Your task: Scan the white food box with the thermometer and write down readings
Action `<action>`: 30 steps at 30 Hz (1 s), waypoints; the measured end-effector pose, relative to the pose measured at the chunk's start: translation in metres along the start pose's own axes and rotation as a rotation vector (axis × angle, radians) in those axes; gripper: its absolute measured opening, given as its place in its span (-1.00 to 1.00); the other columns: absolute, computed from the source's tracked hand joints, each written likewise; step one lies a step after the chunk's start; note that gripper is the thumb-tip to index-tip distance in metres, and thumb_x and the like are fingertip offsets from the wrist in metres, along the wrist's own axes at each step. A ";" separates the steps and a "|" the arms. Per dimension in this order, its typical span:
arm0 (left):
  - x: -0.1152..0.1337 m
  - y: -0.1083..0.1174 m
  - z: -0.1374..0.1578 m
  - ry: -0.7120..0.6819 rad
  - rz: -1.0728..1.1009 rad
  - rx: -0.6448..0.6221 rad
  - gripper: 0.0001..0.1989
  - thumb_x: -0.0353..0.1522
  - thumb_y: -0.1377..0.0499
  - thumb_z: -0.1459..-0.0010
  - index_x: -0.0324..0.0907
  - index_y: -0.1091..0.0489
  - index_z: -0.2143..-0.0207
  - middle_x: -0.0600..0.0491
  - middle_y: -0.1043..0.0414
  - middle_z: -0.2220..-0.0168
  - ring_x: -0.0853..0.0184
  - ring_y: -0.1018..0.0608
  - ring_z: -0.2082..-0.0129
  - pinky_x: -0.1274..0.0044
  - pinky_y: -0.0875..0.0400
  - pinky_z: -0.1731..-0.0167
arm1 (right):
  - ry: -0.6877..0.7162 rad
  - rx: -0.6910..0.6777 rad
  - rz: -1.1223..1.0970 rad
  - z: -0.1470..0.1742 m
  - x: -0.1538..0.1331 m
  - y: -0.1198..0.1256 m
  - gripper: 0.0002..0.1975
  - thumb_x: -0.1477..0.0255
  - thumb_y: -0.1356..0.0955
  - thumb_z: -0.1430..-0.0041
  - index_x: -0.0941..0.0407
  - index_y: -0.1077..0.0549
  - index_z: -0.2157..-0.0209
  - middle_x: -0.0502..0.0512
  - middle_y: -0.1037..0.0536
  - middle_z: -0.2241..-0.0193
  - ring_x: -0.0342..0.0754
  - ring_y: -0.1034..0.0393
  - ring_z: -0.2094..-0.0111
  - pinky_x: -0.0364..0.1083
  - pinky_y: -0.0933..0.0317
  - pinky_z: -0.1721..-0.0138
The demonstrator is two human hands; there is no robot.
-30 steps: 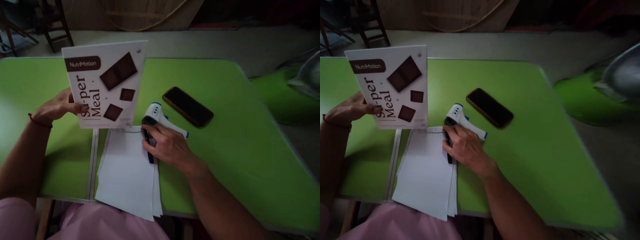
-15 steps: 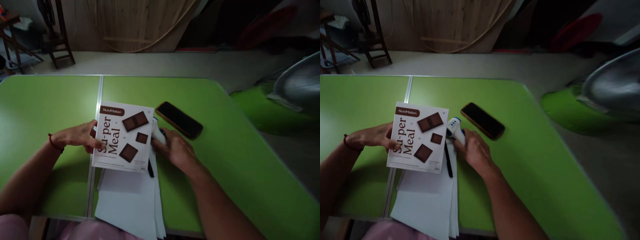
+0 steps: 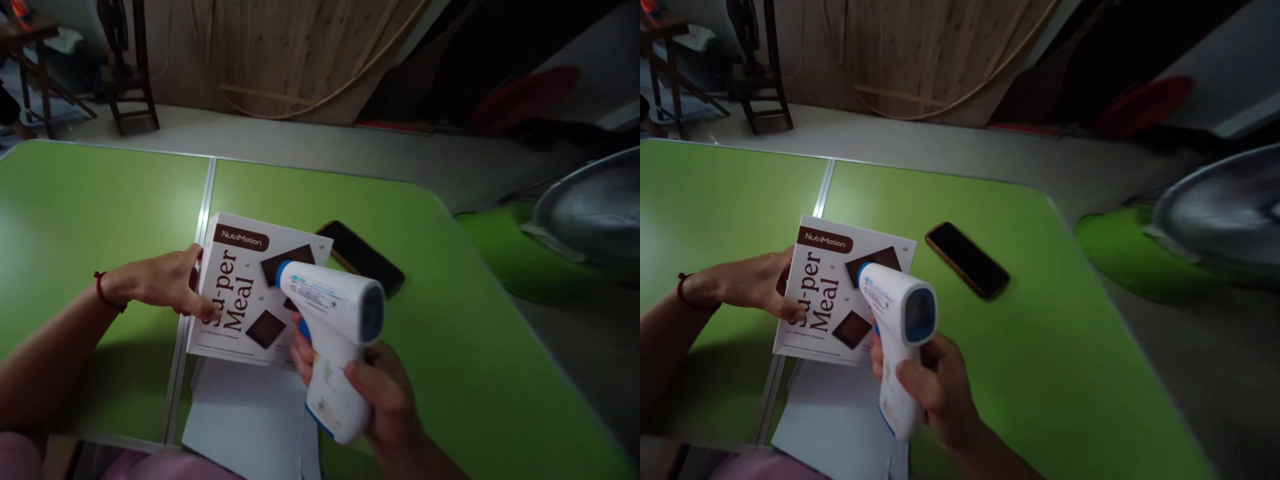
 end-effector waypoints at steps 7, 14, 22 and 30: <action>0.006 0.001 0.003 0.044 -0.060 0.080 -0.38 -0.40 -0.36 -0.04 -0.24 -0.21 -0.11 -0.19 -0.51 0.08 0.18 -0.62 0.17 0.49 -0.59 0.30 | -0.027 0.080 0.096 0.002 0.003 0.008 -0.57 0.16 -0.46 0.15 0.10 -0.52 0.24 0.04 -0.40 0.55 -0.11 -0.27 0.55 -0.10 -0.20 0.56; 0.003 0.001 0.004 0.094 -0.076 0.080 -0.42 -0.36 -0.36 -0.06 -0.24 -0.19 -0.07 -0.20 -0.48 0.04 0.17 -0.60 0.12 0.45 -0.60 0.24 | -0.057 0.102 0.241 0.003 0.005 0.011 -0.74 0.23 -0.41 0.14 0.16 -0.47 0.59 0.13 -0.46 0.58 -0.09 -0.30 0.56 -0.09 -0.22 0.55; -0.003 0.005 0.006 0.162 -0.119 0.120 -0.33 -0.26 -0.39 -0.01 -0.24 -0.16 -0.08 -0.19 -0.49 0.04 0.16 -0.60 0.14 0.44 -0.59 0.26 | -0.049 0.097 0.189 0.004 0.005 0.004 -0.77 0.26 -0.42 0.13 0.16 -0.51 0.49 0.13 -0.48 0.56 -0.07 -0.35 0.54 -0.08 -0.29 0.54; 0.001 0.004 0.004 0.110 -0.129 0.108 -0.35 -0.28 -0.39 0.00 -0.24 -0.20 -0.07 -0.19 -0.50 0.07 0.17 -0.61 0.16 0.47 -0.57 0.29 | -0.023 0.138 0.146 0.000 0.002 0.002 -0.72 0.26 -0.43 0.16 0.13 -0.51 0.39 0.10 -0.47 0.59 -0.05 -0.35 0.58 -0.04 -0.31 0.57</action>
Point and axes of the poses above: each hand's wrist, its own z-axis away from the middle knuckle, its own y-axis out of the back of the hand, x = y × z, the point moved 7 cm from there along -z, towards the middle knuckle
